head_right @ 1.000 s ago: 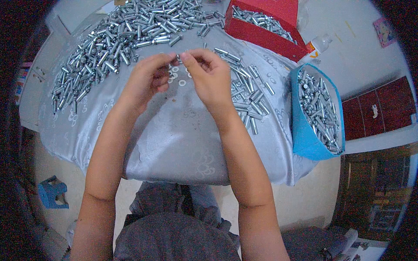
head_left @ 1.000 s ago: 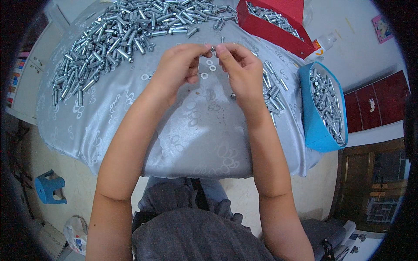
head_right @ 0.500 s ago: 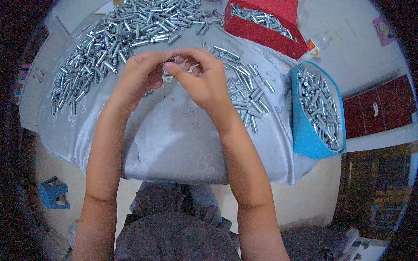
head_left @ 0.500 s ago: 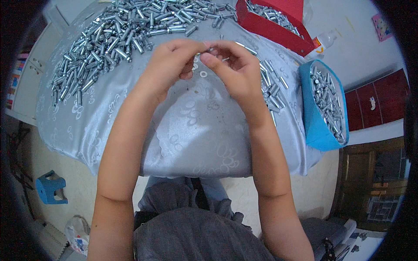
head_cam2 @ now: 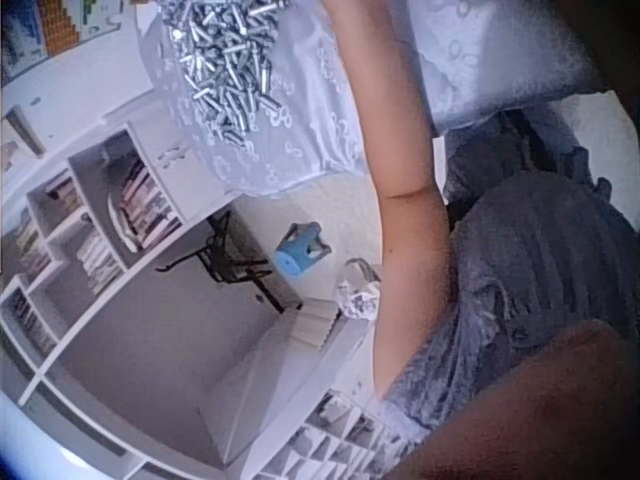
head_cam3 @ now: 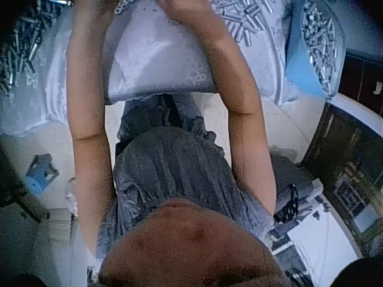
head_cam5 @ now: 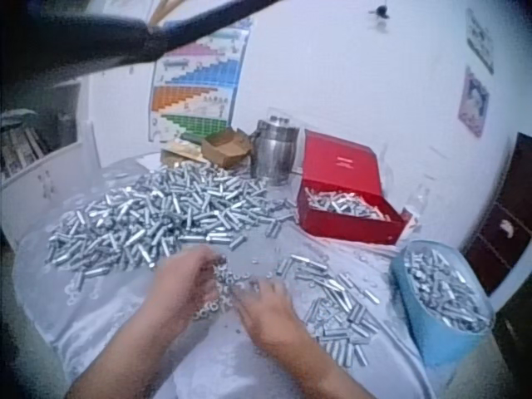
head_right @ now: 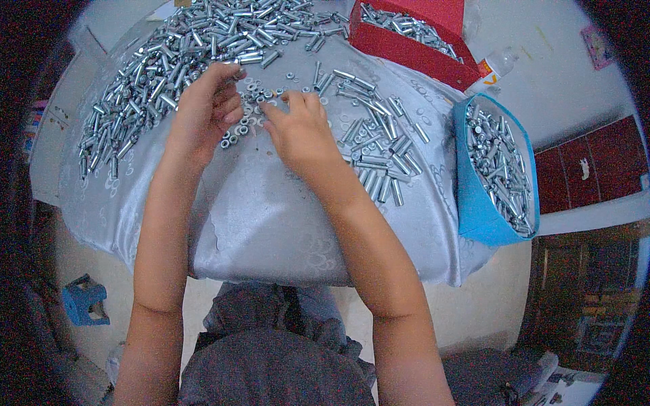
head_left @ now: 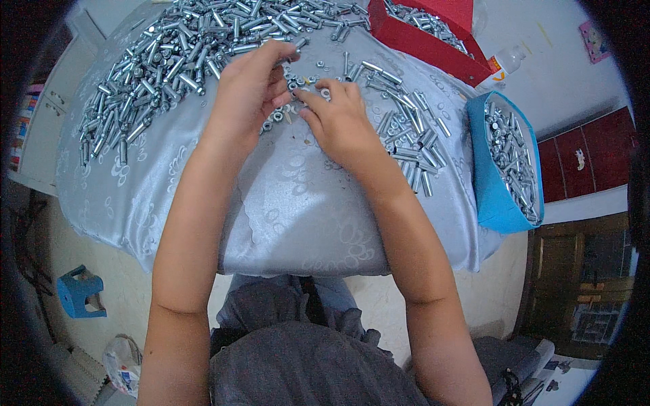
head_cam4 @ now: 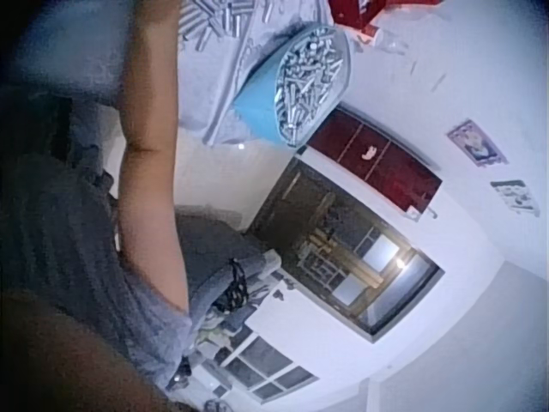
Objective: The person repeatedly picks up metal bolts and washers from a table, threads the washers onto the bolts by hand, and places the assembled units into a blue container. The task continues throughout the clip with a steady, repetitive motion.
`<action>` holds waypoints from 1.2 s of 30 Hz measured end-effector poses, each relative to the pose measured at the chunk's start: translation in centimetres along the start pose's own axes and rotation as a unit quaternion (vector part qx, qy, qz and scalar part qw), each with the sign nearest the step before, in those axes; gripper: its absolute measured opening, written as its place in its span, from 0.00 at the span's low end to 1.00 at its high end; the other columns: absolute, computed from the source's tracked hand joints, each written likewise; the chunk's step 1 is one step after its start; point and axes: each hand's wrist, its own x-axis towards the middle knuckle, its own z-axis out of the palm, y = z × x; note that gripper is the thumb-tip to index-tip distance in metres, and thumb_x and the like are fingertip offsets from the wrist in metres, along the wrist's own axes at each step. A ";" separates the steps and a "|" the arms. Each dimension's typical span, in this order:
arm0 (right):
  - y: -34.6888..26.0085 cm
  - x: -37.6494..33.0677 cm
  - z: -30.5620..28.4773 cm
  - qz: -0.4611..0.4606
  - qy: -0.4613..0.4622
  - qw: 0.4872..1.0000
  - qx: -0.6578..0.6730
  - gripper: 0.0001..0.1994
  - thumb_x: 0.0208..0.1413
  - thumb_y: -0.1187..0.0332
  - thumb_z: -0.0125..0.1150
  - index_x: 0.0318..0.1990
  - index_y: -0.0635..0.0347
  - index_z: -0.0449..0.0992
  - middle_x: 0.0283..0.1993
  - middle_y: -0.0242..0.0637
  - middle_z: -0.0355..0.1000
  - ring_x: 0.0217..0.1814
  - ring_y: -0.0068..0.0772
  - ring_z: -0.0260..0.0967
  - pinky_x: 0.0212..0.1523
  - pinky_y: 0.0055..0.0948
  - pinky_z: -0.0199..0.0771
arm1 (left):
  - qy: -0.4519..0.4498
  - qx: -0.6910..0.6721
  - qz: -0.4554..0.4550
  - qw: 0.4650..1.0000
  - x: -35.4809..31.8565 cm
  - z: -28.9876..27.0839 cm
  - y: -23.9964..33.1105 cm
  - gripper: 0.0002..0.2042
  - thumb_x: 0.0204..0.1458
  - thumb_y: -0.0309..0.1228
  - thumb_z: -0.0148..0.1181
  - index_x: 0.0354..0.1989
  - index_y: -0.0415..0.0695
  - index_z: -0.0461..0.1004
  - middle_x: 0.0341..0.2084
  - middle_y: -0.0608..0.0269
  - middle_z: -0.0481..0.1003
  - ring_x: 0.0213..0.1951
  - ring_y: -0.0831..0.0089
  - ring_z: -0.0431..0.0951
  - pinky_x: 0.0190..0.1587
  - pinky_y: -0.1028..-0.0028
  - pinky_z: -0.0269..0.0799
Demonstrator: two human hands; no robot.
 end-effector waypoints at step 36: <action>-1.2 1.6 -4.0 0.182 0.099 0.856 0.474 0.09 0.45 0.71 0.60 0.35 0.65 0.75 0.29 0.34 0.72 0.30 0.18 0.66 0.31 0.17 0.65 | -0.047 0.001 -0.093 0.995 -0.5 1.0 -1.0 0.08 0.49 0.32 0.51 0.21 0.46 0.62 0.12 0.77 0.51 0.14 0.86 0.51 0.16 0.82 0.48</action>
